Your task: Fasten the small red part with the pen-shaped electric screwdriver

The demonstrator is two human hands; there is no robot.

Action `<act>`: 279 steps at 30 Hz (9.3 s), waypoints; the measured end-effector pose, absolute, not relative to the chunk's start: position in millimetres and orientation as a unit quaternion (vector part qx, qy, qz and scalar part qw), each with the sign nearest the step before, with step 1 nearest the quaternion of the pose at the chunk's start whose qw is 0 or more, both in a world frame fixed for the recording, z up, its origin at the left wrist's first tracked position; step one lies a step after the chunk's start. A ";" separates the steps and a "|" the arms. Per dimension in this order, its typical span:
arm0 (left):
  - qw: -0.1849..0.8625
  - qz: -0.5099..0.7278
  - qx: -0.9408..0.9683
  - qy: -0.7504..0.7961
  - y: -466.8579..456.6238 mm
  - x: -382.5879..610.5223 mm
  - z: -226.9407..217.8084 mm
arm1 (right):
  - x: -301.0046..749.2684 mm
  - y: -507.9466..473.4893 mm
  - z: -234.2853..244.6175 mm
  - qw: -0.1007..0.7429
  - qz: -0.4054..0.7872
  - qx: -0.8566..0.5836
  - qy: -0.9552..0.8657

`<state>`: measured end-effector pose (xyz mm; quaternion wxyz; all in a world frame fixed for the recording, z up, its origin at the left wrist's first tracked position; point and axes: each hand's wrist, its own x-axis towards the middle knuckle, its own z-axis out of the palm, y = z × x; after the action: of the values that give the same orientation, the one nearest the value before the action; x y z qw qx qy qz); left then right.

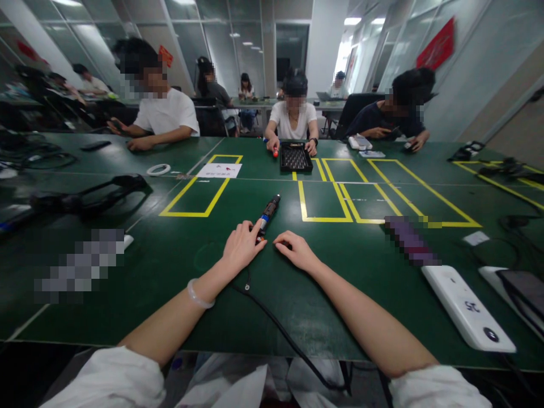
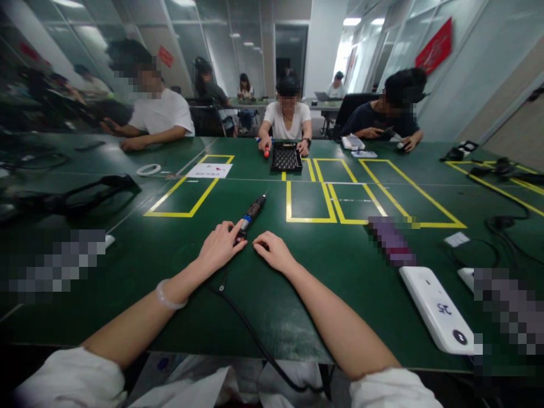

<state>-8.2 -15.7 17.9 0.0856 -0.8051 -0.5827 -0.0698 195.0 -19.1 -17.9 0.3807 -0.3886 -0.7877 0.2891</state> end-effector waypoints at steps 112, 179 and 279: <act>0.069 -0.245 -0.732 -0.632 32.2 -89.4 30.5 | 191.1 -20.2 -16.0 0.397 0.441 -0.393 -0.703; 0.009 -0.022 -0.686 -0.727 99.9 -208.3 11.6 | 191.4 -19.6 -16.6 0.394 0.428 -0.392 -0.712; -0.043 -0.066 -0.816 -0.573 -36.1 12.7 28.5 | 190.8 -13.9 -19.6 0.400 0.370 -0.418 -0.727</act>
<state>12.7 -36.1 28.5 -0.0431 -0.8161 -0.5725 -0.0663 190.8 -13.9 -19.6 0.3999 -0.4178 -0.7271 0.3699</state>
